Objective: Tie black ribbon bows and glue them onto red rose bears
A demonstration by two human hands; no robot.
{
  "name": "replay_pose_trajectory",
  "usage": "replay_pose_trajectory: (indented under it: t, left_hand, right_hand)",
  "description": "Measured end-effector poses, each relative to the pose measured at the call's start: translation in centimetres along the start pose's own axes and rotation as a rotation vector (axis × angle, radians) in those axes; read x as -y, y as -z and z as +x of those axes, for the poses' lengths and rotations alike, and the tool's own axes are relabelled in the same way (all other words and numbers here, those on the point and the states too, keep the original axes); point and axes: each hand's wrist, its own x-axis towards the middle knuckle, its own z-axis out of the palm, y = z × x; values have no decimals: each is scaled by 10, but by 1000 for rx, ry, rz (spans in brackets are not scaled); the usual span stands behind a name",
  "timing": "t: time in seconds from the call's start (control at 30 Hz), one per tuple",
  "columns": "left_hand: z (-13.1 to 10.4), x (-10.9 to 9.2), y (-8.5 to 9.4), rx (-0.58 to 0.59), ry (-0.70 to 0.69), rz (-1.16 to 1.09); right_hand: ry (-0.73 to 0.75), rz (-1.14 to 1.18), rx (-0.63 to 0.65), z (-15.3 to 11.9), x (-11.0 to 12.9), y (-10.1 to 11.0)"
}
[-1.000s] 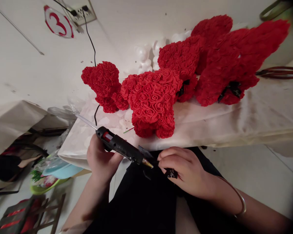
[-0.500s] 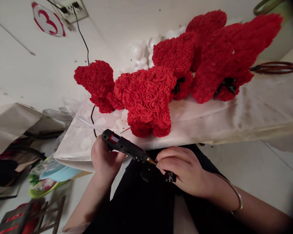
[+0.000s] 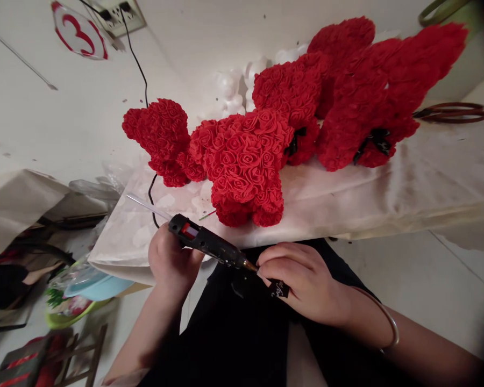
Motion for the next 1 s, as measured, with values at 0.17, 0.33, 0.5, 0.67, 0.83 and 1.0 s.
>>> replay_pose_trajectory:
  t: [0.17,0.33,0.5,0.67,0.83,1.0]
  left_hand:
    - [1,4,2,33,51,69]
    - [3,-2,5,9,-9,100]
    - [3,-2,2,-10,-40,109]
    - [6,18,-5,26,132,218]
    - [15,51,-19,172,331,371]
    - [28,85,-38,347,424,485]
  right_hand:
    - [-16,16,4,1,1,-3]
    - [-26,35,10,2,1,-4]
    - [-45,29,25,3,2,-3]
    - [-84,51,-20,3,3,1]
    - [-102,66,-47,4,3,2]
    - [-108,65,-49,8,2,-2]
